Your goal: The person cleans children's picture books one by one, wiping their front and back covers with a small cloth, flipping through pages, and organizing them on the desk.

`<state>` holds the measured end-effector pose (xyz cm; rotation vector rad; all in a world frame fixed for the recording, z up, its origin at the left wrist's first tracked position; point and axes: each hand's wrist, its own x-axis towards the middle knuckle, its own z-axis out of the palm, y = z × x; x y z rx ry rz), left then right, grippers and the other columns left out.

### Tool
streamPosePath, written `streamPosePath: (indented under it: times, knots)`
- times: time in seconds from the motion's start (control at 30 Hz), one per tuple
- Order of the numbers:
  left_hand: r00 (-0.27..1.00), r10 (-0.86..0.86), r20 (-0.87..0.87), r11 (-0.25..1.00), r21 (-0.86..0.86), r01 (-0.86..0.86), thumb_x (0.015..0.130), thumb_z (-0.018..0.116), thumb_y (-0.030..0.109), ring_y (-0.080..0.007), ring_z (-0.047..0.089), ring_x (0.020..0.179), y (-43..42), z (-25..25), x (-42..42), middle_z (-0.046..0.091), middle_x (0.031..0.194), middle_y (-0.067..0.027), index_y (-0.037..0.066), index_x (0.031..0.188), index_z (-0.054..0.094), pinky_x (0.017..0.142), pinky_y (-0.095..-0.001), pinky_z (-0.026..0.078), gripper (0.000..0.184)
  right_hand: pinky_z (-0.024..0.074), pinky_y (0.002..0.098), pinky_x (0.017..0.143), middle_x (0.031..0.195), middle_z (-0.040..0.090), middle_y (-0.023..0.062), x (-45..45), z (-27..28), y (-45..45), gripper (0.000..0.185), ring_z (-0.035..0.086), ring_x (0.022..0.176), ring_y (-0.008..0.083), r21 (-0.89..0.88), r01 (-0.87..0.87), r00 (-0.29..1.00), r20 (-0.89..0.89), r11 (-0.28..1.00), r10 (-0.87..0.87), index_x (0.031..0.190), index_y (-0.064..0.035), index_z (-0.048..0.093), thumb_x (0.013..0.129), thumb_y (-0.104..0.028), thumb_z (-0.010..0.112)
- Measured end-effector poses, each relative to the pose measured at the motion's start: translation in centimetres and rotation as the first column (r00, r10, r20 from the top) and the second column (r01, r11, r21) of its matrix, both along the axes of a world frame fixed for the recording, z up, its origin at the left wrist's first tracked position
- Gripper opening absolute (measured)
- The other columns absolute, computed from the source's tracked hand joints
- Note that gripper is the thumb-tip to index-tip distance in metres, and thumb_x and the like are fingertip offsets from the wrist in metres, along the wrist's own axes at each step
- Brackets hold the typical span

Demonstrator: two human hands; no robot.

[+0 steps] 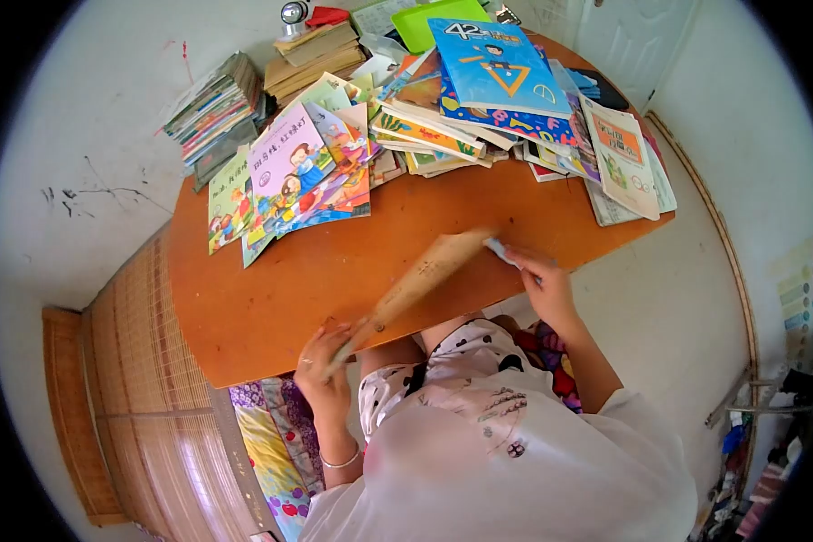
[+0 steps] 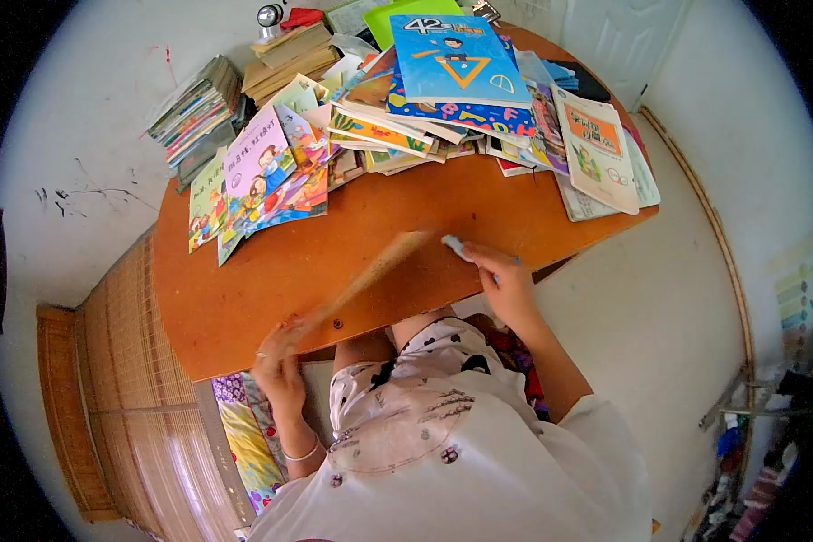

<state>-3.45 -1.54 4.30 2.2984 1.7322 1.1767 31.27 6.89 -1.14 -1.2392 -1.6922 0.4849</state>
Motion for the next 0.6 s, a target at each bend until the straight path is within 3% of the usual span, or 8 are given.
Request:
streamPosePath:
  times: [0.07,0.1,0.13,0.2,0.27,0.4,0.53,0.6]
  knots:
    - [0.845,0.242,0.478,0.967,-0.044,-0.252,0.096,0.054,0.007,-0.0188,0.065,0.075,-1.0,-0.8,-0.7,0.07,0.084,-0.0119,-0.005,0.096,0.066,0.073,-0.0321,0.05,0.018,0.0533,0.0298,0.087,0.116,0.07,0.0147,0.1,0.0,0.4,0.033,0.07,0.1,0.0235,-0.049,0.004,0.997,-0.076,0.999,-0.007,0.116,-0.0017,0.069,0.087,0.008,0.059]
    - [0.769,0.144,0.623,0.958,0.108,-0.267,0.104,0.049,0.016,-0.0072,0.053,0.063,0.3,-0.8,0.1,0.065,0.074,-0.0055,-0.005,0.092,0.064,0.056,-0.0233,0.038,0.029,0.053,0.0291,0.087,0.115,0.07,0.0137,0.1,-0.3,0.6,0.03,0.069,0.1,0.0205,-0.159,-0.049,0.942,-0.336,0.986,-0.007,0.117,0.0005,0.069,0.09,0.007,0.058]
    - [0.769,0.144,0.622,0.957,0.109,-0.267,0.104,0.049,0.016,-0.0072,0.053,0.063,0.8,-0.9,0.2,0.065,0.074,-0.0055,-0.005,0.092,0.064,0.056,-0.0233,0.038,0.029,0.0528,0.0285,0.087,0.114,0.071,0.0128,0.0,-0.4,0.6,0.028,0.068,0.1,0.0175,-0.252,-0.128,0.821,-0.57,0.959,-0.04,0.118,0.0026,0.068,0.092,0.005,0.057]
    - [0.532,0.261,0.806,0.965,-0.218,-0.144,0.104,0.052,0.021,-0.0036,0.05,0.063,1.4,-1.3,0.4,0.062,0.073,-0.0005,-0.004,0.091,0.063,0.054,-0.0206,0.035,0.03,0.0527,0.028,0.087,0.115,0.07,0.0123,0.1,-0.4,0.7,0.028,0.067,0.1,0.0167,-0.27,-0.185,0.724,-0.687,0.945,-0.055,0.12,0.0034,0.066,0.093,0.003,0.058]
    - [0.551,0.305,0.777,0.942,-0.331,-0.056,0.103,0.055,0.021,-0.0031,0.049,0.065,2.2,-2.9,1.0,0.062,0.076,-0.0008,-0.005,0.1,0.064,0.056,-0.0198,0.038,0.028,0.0524,0.027,0.088,0.116,0.068,0.0112,0.3,-0.3,0.8,0.03,0.066,0.101,0.0152,-0.279,-0.303,0.486,-0.868,0.911,-0.104,0.123,0.0048,0.063,0.094,0.0,0.06]
    - [0.737,0.294,0.609,0.941,-0.319,-0.112,0.101,0.056,0.012,-0.0128,0.061,0.08,3.4,-5.0,2.2,0.069,0.095,-0.0128,-0.007,0.125,0.054,0.068,-0.0266,0.049,0.031,0.0524,0.0271,0.086,0.119,0.067,0.0108,0.7,1.5,0.9,0.033,0.065,0.099,0.0148,-0.283,-0.362,0.351,-0.924,0.888,-0.151,0.126,0.0026,0.061,0.093,-0.002,0.062]
    - [0.757,0.258,0.6,0.966,-0.138,-0.219,0.097,0.06,0.007,-0.0252,0.064,0.104,3.9,-3.1,3.4,0.06,0.127,-0.0225,-0.002,0.148,0.031,0.081,-0.0327,0.051,0.06,0.0509,0.0279,0.087,0.123,0.064,0.009,-0.7,2.4,0.7,0.036,0.063,0.102,0.0147,-0.332,-0.118,0.644,-0.743,0.936,-0.183,0.132,-0.0015,0.059,0.096,-0.004,0.059]
    - [0.924,0.381,0.033,0.914,0.135,-0.381,0.093,0.063,0.005,-0.0363,0.05,0.129,3.8,-2.0,2.9,0.044,0.146,-0.0258,-0.002,0.146,0.037,0.098,-0.0401,0.046,0.06,0.0492,0.0303,0.092,0.127,0.064,0.0099,-1.2,2.3,0.8,0.038,0.062,0.108,0.0174,-0.115,0.17,0.88,-0.429,0.979,-0.204,0.135,-0.0025,0.057,0.097,-0.004,0.055]
